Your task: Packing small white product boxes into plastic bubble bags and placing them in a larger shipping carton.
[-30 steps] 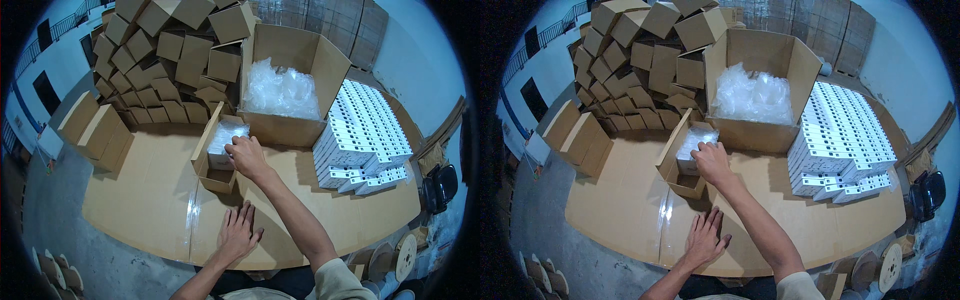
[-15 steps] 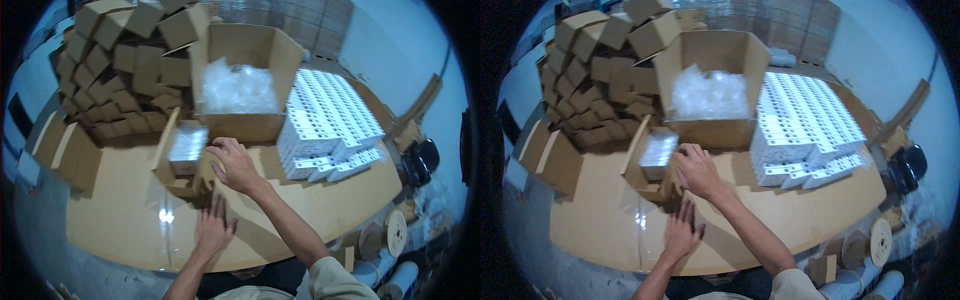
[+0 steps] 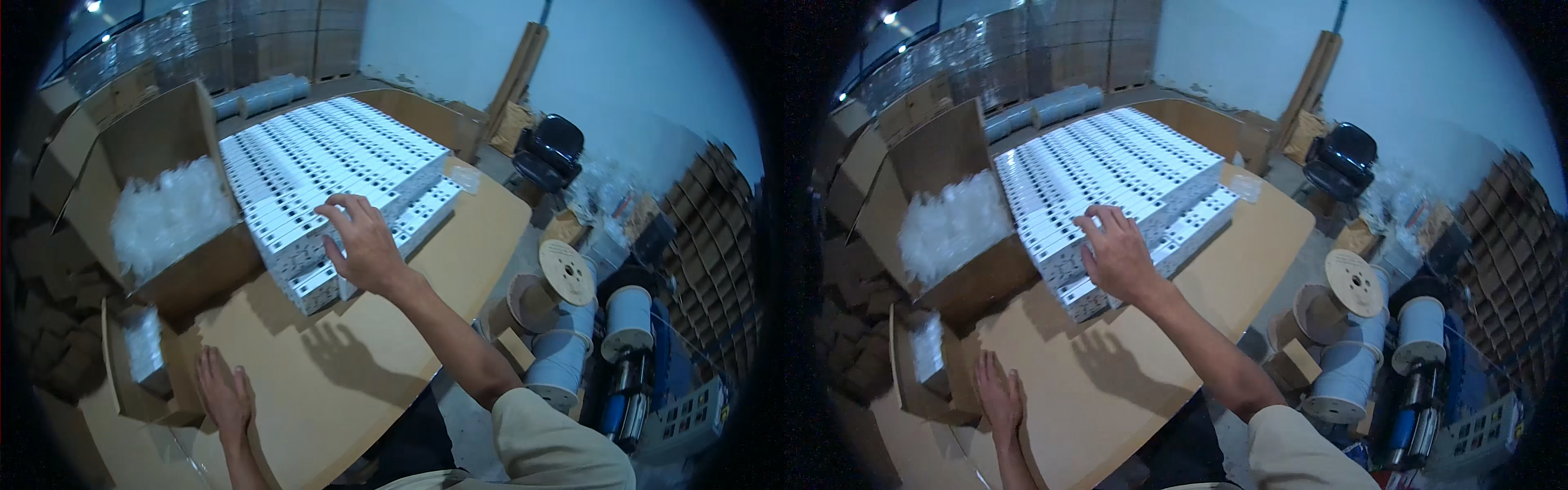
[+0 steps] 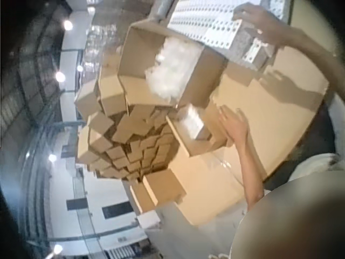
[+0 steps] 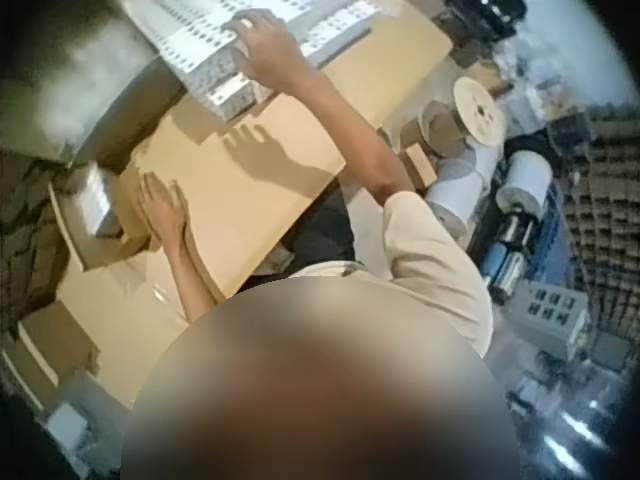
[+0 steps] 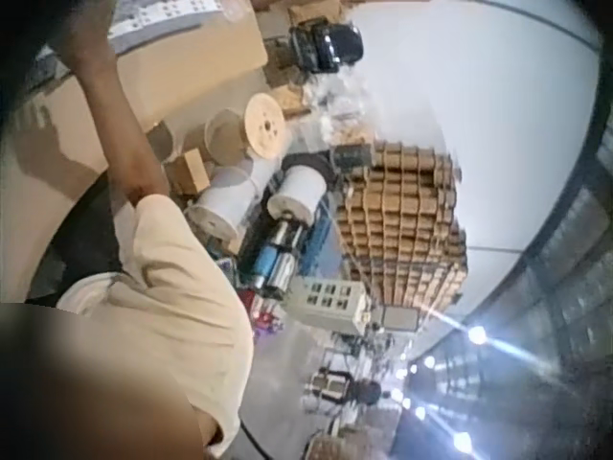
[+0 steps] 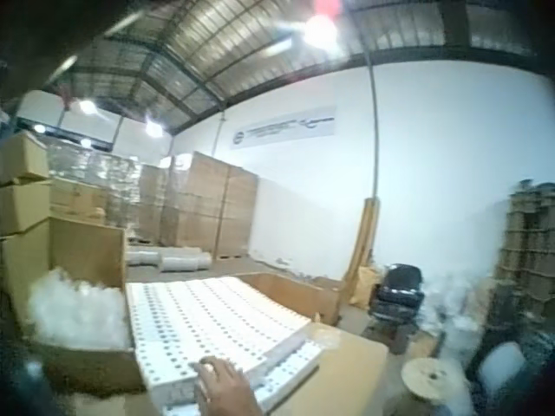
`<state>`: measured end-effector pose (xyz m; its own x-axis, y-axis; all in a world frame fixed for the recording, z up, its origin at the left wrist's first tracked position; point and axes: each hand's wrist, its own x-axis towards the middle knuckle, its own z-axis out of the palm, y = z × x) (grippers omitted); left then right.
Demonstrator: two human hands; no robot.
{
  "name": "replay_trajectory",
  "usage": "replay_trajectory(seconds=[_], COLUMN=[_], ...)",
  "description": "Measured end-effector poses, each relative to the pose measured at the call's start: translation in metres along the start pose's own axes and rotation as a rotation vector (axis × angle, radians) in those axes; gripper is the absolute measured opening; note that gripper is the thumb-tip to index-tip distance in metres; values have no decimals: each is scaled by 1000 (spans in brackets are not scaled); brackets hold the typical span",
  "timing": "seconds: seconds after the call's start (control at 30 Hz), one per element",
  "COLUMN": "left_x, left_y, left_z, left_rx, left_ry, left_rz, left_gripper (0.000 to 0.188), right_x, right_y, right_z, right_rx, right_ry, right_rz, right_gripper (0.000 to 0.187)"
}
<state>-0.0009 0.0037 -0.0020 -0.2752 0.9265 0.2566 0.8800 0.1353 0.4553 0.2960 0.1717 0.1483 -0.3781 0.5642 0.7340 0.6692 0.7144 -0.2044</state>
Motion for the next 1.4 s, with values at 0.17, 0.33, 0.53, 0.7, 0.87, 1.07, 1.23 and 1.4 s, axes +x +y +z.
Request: replay_trajectory(seconds=[0.17, 0.33, 0.53, 0.7, 0.87, 1.07, 1.23, 1.4], left_x=[20, 20, 21, 20, 20, 21, 16, 22], left_y=[-17, -22, -25, -18, -16, -22, -18, 4], left_z=[8, 10, 9, 7, 5, 8, 4, -9], left_rx=[-15, 32, 5, -40, -30, -49, -127, -457], left_ry=[7, -19, -20, -7, -24, 22, 90, 174], left_rz=[30, 30, 44, 31, 3, 47, 7, 17], left_gripper=[53, 53, 52, 53, 53, 51, 41, 28], right_x=[-22, -40, -49, -57, -68, -79, -66, -48], right_y=[76, 110, 117, 127, 124, 117, 71, 6], right_z=[-13, -15, -11, -11, -20, -27, -42, -32], right_rx=[-144, -181, -169, -52, 18, 14, 24, 95], right_ry=[98, -10, 3, -36, -99, 5, -41, -134], right_rz=[77, 215, 193, 329, 368, 278, 264, 168], right_gripper=[43, 48, 49, 53, 51, 37, 37, 36])
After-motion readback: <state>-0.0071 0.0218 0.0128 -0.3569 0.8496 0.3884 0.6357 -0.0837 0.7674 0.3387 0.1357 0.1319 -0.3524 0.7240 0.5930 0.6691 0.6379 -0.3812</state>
